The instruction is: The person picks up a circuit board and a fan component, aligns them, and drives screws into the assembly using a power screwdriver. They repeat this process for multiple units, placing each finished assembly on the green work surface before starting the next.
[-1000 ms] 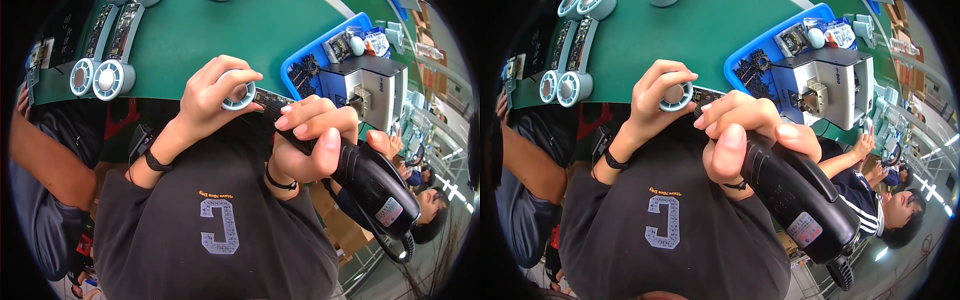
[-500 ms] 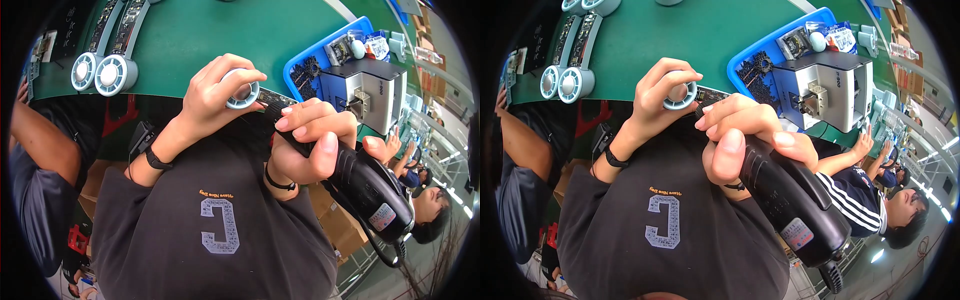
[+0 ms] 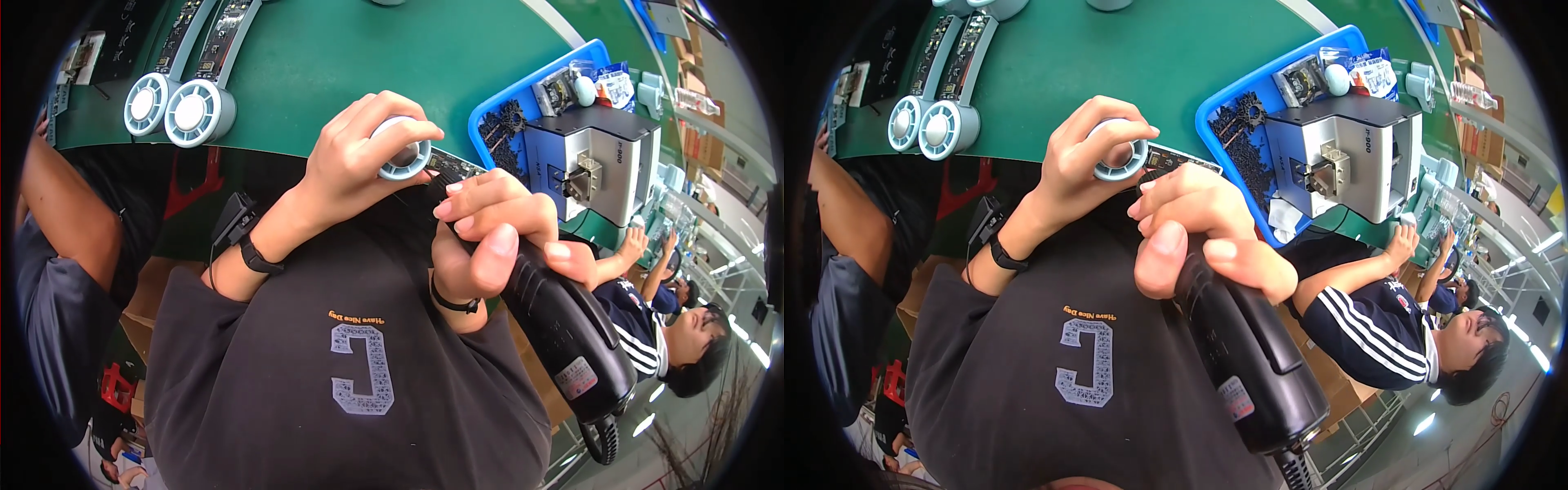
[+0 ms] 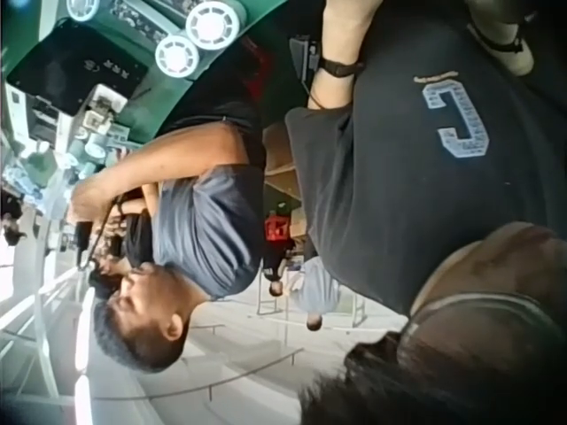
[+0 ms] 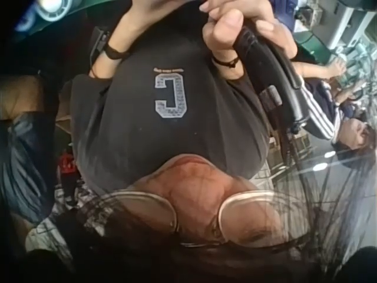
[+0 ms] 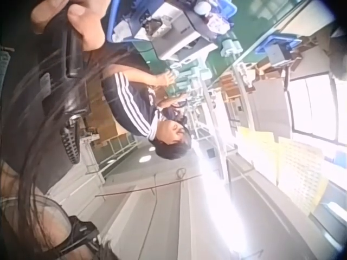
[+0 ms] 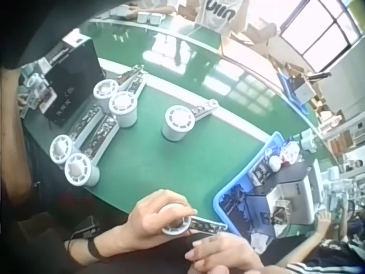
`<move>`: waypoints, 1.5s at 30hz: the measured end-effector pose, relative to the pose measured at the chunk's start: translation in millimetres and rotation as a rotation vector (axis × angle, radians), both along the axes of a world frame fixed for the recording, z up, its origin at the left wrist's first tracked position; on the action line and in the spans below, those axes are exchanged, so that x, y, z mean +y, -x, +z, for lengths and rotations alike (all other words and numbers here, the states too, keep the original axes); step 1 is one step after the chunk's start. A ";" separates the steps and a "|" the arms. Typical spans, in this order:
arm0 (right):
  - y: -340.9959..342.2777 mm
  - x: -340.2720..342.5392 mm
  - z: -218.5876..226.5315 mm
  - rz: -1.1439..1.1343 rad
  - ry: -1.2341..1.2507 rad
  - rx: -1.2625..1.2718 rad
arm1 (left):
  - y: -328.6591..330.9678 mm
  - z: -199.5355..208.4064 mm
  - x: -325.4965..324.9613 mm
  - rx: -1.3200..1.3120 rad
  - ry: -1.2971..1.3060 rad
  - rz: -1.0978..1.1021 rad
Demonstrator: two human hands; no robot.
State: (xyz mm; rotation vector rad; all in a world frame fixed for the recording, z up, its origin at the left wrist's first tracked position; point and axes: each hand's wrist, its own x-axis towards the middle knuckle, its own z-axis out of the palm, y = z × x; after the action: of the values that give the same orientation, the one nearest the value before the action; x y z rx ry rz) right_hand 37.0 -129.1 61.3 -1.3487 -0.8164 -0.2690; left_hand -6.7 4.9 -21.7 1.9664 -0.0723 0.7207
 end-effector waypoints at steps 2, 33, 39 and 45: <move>0.1 -1.1 -2.2 0.031 -0.006 -0.012 | 0.7 -0.1 0.2 -0.010 -0.015 0.003; -0.6 -73.0 -1.6 -0.174 -0.395 0.172 | -65.9 93.7 44.2 0.023 -0.605 0.375; -22.8 -77.3 -3.8 -0.254 -0.236 0.129 | -126.7 90.1 67.0 0.388 -0.711 0.342; -25.2 -87.0 -7.9 -0.311 -0.218 0.157 | -131.1 82.9 71.8 0.397 -0.704 0.272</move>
State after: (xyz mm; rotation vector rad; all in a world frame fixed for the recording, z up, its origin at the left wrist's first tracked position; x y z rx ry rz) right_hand 62.2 -216.1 53.4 -1.2691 -0.4298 -0.4756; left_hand 124.3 76.7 61.1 2.8028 0.2153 0.4915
